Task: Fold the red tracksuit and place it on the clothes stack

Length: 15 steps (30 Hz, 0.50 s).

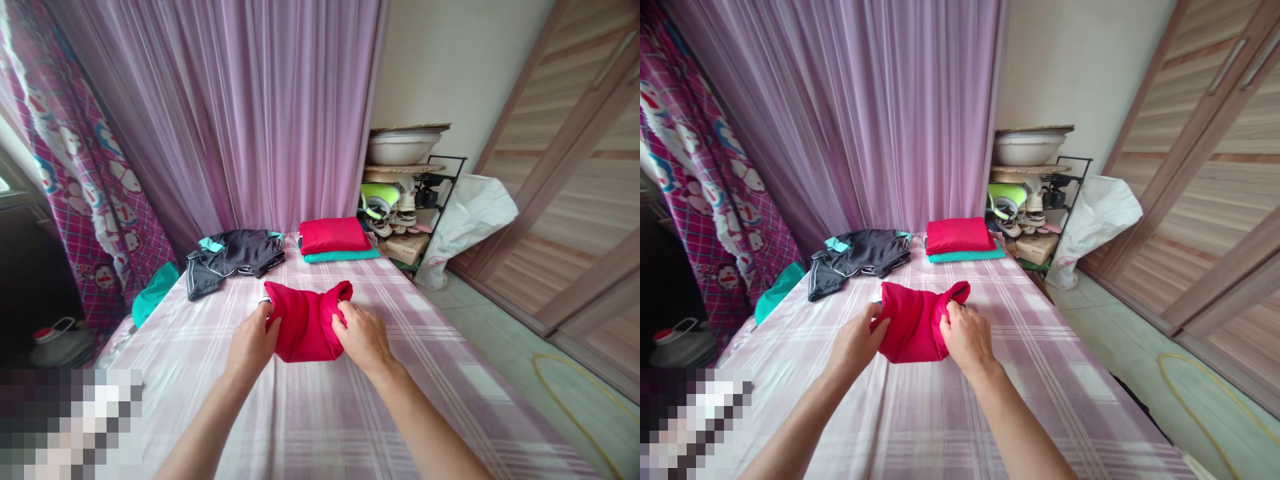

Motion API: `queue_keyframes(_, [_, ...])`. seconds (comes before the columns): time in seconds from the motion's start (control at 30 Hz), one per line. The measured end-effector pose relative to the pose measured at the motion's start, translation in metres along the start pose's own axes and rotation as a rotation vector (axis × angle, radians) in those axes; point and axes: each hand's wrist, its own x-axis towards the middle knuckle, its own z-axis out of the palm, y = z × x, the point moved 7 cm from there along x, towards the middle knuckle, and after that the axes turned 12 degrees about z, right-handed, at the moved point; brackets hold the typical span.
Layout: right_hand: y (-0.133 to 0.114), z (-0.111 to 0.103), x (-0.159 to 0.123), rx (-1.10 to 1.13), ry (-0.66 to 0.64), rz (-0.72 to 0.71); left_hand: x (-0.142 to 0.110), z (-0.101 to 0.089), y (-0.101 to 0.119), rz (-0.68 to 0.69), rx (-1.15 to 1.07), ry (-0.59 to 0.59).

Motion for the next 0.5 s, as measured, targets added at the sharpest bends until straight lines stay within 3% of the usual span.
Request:
queue_keyframes(0.1, [-0.005, -0.019, 0.040, -0.025, 0.057, -0.024, 0.042, -0.022, 0.006, 0.044, 0.016, 0.080])
queue_keyframes(0.27, [-0.003, -0.075, 0.137, -0.030, 0.308, 0.001, 0.134, -0.079, 0.033, 0.148, 0.019, 0.370])
queue_keyframes(0.33, [0.005, -0.095, 0.180, -0.006, 0.410, 0.048, 0.176, -0.093, 0.044, 0.190, -0.017, 0.483])
queue_keyframes(0.43, [0.028, -0.102, 0.243, 0.048, 0.490, 0.144, 0.238, -0.087, 0.049, 0.202, -0.131, 0.581])
queue_keyframes(0.5, [0.054, -0.083, 0.281, 0.099, 0.452, 0.253, 0.275, -0.054, 0.041, 0.144, -0.272, 0.517])
